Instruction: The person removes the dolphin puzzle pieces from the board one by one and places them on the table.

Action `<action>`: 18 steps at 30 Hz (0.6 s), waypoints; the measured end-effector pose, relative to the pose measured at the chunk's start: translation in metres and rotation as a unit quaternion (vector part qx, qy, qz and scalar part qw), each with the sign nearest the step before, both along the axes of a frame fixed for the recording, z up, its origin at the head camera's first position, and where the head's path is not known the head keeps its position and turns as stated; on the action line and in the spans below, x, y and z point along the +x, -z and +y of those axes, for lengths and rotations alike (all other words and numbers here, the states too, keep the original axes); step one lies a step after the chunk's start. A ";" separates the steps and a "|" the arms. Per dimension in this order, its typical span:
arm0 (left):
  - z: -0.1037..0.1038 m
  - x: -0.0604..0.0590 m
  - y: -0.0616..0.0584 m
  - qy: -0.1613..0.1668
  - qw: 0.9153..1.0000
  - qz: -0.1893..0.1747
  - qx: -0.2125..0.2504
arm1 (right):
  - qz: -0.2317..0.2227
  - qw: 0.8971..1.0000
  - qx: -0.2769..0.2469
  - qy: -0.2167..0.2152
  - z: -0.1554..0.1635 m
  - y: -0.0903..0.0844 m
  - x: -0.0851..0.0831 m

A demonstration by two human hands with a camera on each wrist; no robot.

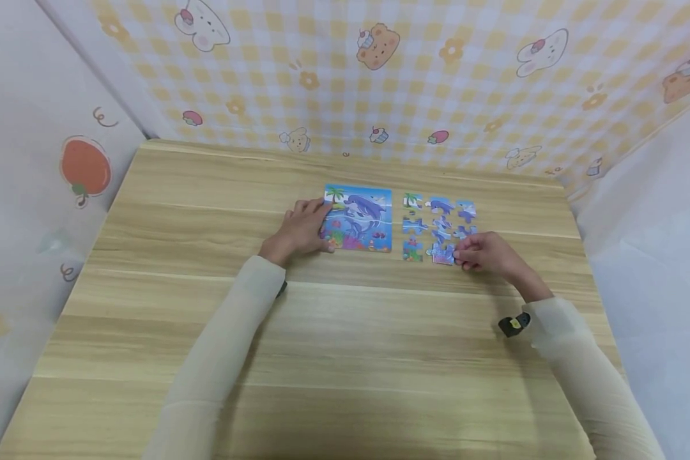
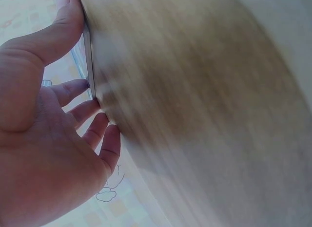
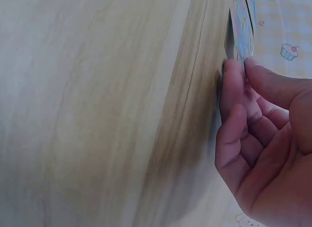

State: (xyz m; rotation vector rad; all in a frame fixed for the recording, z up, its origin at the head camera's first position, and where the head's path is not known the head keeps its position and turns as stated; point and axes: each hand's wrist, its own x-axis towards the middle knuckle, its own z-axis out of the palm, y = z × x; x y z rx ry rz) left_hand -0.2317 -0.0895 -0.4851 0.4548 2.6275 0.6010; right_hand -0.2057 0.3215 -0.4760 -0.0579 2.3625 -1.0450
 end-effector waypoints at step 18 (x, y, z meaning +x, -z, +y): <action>0.000 0.000 -0.001 -0.001 1.000 -0.006 0.005 | 0.034 0.998 0.054 -0.012 -0.006 0.003 -0.003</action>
